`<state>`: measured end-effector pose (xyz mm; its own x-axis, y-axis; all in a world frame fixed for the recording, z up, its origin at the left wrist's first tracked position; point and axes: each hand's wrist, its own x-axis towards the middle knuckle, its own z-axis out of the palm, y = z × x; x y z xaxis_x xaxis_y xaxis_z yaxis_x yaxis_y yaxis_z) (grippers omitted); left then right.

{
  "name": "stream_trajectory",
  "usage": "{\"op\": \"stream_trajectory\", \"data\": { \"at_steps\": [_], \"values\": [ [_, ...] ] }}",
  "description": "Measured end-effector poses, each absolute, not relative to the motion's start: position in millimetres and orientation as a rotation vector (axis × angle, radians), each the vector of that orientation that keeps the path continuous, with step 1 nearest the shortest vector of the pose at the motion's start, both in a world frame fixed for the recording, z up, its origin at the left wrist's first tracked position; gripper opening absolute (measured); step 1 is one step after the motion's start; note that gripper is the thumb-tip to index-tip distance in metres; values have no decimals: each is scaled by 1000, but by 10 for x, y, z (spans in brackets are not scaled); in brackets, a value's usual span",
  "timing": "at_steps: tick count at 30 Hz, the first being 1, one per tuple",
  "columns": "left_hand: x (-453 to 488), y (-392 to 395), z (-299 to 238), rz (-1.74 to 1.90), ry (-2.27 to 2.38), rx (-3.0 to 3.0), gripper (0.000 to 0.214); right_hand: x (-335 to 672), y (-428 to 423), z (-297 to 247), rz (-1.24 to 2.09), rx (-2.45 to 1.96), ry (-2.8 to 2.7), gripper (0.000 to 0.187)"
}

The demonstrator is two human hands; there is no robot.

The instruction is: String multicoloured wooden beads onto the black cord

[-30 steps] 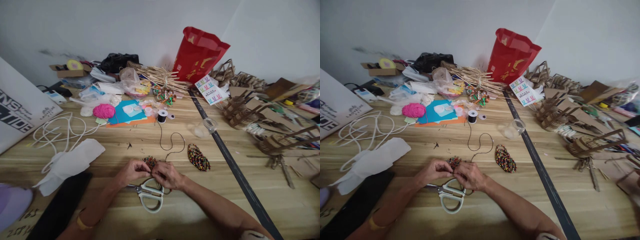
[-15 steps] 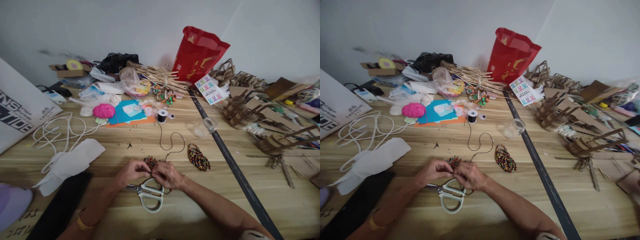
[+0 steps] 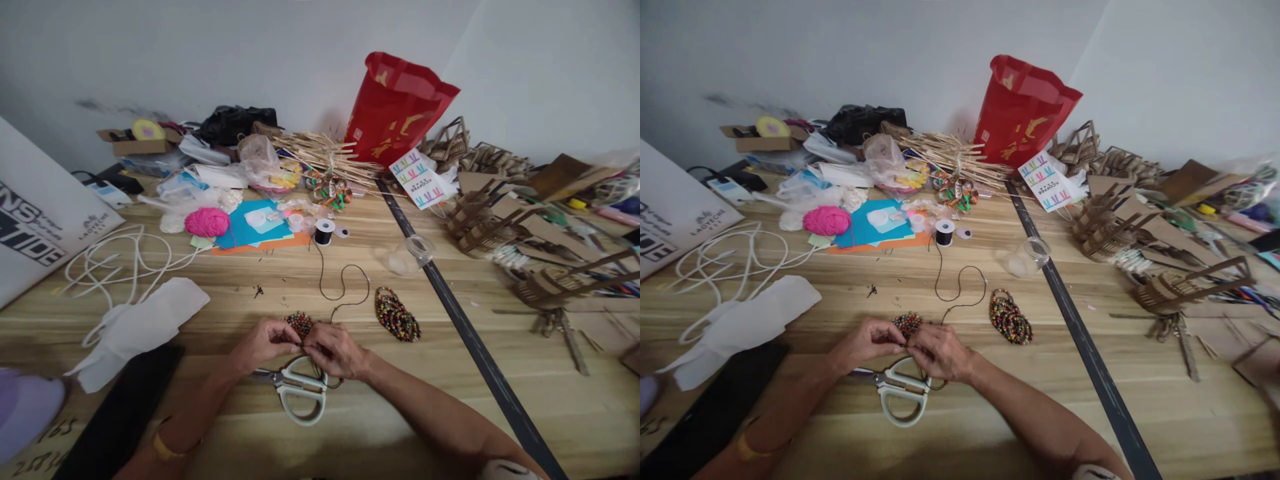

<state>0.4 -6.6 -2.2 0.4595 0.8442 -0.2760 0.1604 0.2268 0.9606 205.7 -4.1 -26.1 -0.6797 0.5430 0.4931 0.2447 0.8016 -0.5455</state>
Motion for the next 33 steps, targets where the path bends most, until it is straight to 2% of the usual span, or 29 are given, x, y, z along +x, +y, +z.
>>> {"op": "stream_trajectory", "data": {
  "at_steps": [33],
  "values": [
    [-1, -67, 0, 568, 989, 1282, 23, 2060, -36, -256, 590, -567, -2352, 5]
  ]
}}
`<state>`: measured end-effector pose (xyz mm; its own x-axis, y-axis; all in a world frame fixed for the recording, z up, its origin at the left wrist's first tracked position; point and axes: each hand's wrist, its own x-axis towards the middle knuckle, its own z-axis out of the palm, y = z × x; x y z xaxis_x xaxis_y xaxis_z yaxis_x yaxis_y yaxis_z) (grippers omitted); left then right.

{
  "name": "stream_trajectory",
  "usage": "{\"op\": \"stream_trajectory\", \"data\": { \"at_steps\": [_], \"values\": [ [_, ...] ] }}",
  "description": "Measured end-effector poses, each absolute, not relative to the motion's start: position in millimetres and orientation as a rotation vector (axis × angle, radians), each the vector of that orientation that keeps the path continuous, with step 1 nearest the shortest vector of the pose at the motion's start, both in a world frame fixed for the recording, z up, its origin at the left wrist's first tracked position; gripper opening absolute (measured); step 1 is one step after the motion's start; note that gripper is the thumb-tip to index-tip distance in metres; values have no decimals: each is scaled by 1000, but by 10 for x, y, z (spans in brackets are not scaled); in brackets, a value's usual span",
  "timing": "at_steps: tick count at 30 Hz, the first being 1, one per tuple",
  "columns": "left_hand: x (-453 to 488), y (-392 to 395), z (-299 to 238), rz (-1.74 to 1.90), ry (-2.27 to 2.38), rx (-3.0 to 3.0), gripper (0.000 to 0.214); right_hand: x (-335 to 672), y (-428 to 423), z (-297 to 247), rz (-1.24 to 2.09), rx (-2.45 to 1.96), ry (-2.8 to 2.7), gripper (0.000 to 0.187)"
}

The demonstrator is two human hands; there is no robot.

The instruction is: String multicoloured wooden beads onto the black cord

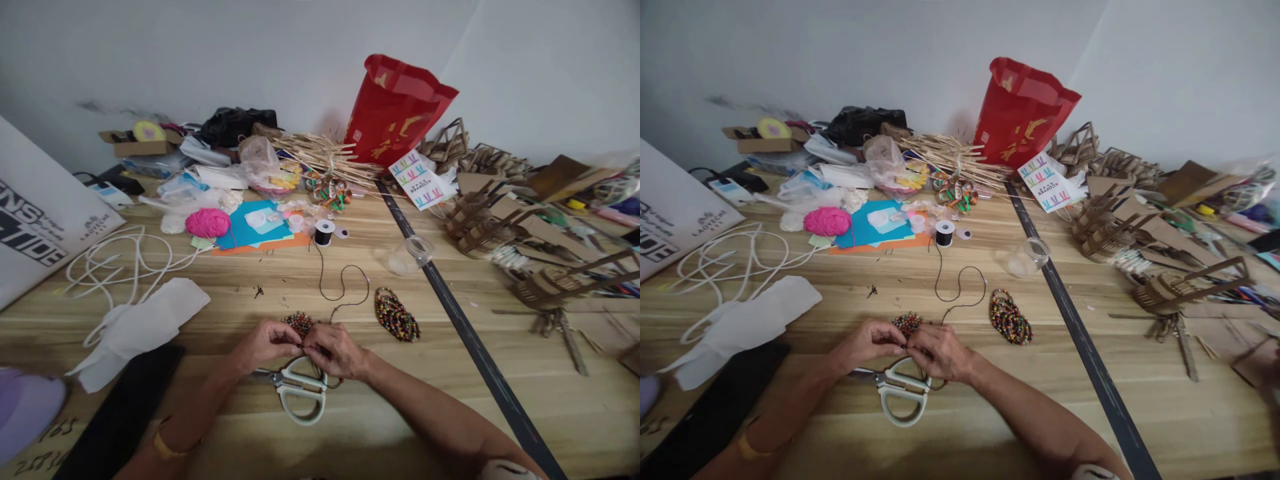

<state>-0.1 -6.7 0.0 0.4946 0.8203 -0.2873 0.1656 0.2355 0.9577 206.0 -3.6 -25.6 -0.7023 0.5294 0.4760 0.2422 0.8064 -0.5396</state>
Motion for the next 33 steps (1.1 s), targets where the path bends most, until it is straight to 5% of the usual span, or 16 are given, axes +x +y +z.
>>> {"op": "stream_trajectory", "data": {
  "at_steps": [33],
  "values": [
    [4, -70, -99, 642, 976, 1286, 20, 2058, -37, -221, 639, -548, -2292, 12]
  ]
}}
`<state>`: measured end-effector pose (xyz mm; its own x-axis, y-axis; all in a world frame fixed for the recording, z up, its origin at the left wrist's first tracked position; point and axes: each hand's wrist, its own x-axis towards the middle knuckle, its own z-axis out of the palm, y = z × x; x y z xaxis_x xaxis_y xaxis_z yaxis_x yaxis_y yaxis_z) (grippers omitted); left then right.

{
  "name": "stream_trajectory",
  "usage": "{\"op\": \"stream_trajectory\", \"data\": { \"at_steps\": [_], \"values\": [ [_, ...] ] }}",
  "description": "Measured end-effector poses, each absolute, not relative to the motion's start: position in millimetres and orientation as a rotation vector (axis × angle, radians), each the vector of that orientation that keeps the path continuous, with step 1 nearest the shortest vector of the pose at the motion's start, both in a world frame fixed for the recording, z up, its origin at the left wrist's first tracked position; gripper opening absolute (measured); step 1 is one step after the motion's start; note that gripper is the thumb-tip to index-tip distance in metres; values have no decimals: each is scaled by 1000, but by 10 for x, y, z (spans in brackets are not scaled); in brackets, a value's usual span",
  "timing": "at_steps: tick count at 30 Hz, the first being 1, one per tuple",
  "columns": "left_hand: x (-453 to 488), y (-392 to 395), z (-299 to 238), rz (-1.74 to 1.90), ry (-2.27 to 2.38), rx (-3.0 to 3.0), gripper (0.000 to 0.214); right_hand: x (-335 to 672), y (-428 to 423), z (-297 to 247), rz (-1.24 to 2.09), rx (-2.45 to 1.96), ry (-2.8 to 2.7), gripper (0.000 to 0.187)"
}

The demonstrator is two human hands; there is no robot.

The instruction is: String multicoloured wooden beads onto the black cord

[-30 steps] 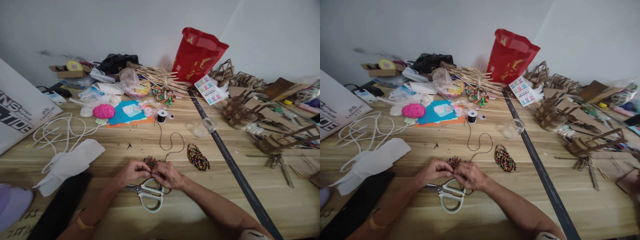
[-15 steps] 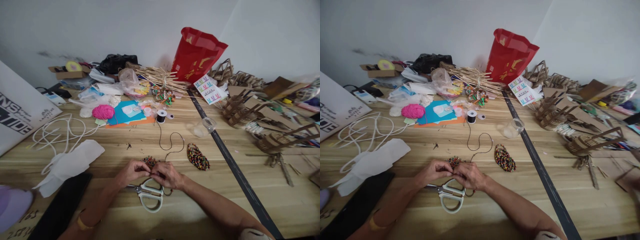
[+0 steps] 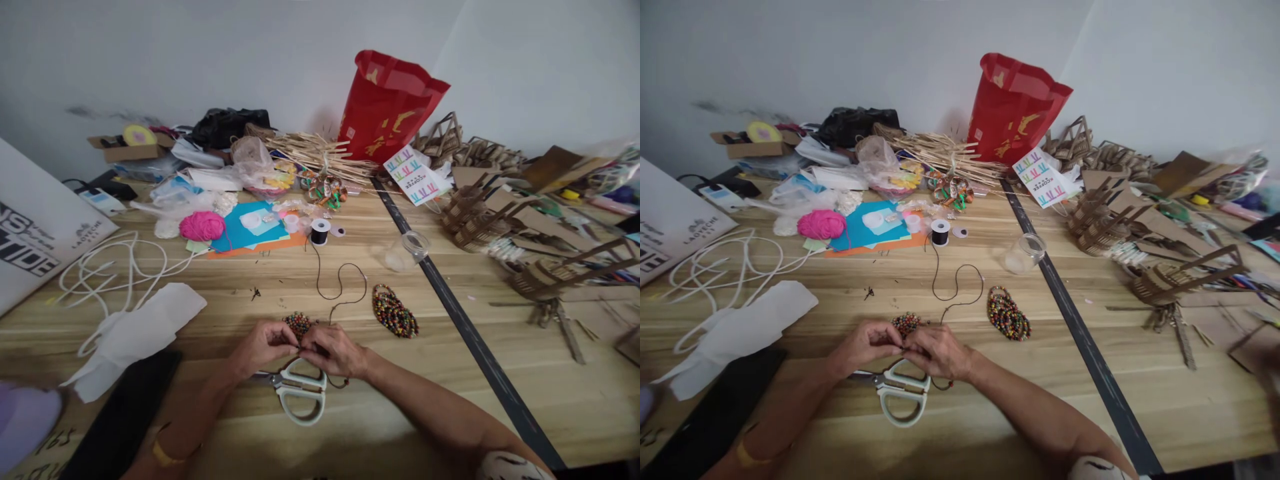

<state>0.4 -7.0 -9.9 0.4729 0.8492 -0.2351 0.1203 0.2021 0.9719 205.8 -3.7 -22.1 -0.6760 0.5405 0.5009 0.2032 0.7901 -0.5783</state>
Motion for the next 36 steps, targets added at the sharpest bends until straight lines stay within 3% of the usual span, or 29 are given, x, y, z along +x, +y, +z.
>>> {"op": "stream_trajectory", "data": {
  "at_steps": [27, 36],
  "values": [
    [22, -91, -20, 590, 1019, 1368, 15, 2064, -34, -205, 568, -523, -2388, 17],
    [35, -90, 11, 574, 1014, 1436, 15, 2046, -41, -142, 540, -506, -2443, 9]
  ]
}}
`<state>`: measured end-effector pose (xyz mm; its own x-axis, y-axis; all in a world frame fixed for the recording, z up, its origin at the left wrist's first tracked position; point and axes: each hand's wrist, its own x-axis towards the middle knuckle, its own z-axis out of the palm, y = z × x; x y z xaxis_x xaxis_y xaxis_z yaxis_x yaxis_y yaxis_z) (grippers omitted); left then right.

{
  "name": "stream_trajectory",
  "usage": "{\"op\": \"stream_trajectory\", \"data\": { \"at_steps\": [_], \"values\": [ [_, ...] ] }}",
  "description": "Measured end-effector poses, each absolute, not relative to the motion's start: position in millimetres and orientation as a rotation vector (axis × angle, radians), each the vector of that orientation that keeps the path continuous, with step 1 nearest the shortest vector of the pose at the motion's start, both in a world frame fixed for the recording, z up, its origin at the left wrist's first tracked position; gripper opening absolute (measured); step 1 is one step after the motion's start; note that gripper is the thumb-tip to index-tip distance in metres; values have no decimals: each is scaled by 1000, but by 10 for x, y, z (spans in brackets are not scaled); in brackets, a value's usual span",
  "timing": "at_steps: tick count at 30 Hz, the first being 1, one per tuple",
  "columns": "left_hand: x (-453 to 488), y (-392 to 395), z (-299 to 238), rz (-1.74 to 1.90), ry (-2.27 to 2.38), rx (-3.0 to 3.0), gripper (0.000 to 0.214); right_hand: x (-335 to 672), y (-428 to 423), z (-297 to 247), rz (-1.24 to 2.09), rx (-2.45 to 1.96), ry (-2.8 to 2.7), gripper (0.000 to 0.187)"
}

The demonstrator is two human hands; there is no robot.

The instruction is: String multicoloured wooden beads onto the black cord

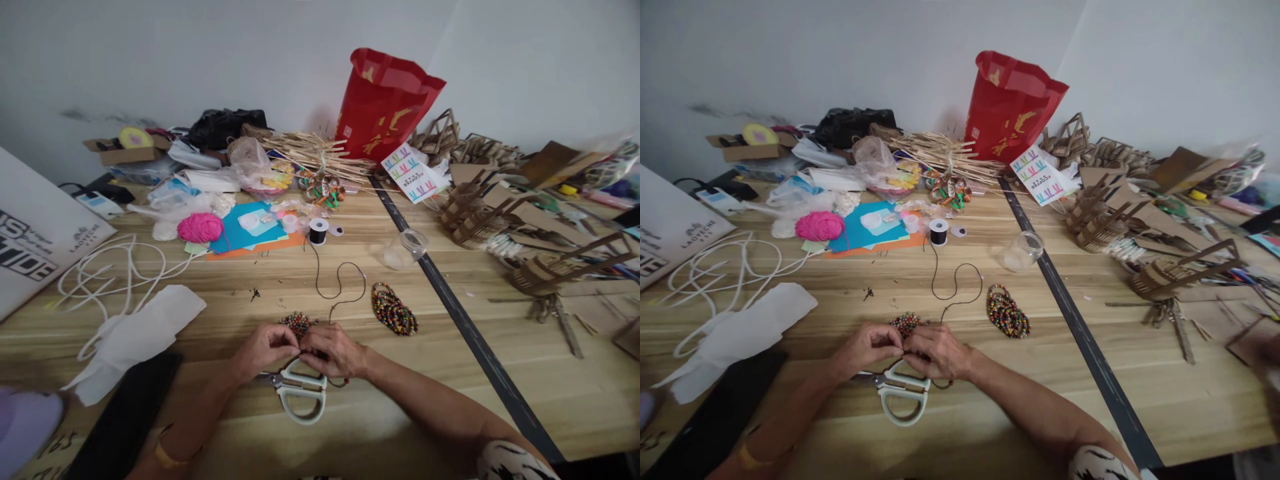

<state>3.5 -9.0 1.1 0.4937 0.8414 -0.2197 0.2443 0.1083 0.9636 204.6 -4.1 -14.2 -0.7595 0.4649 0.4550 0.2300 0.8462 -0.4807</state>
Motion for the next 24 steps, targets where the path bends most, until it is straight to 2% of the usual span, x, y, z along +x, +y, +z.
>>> {"op": "stream_trajectory", "data": {
  "at_steps": [3, 9, 15, 18, 24],
  "values": [
    [19, -82, 18, 569, 1010, 1454, 17, 2077, -18, -5, 608, -562, -2488, 1],
    [-11, -86, 65, 574, 980, 1441, 18, 2376, 179, 389, 1043, -593, -2824, 13],
    [-26, -74, 28, 566, 955, 1427, 18, 2523, 289, 563, 1369, -754, -2684, 14],
    [-34, -56, 3, 602, 961, 1437, 19, 2484, 267, 550, 1397, -801, -2611, 16],
    [-56, -44, 12, 637, 1002, 1454, 20, 2401, 219, 474, 1246, -819, -2672, 12]
  ]
}}
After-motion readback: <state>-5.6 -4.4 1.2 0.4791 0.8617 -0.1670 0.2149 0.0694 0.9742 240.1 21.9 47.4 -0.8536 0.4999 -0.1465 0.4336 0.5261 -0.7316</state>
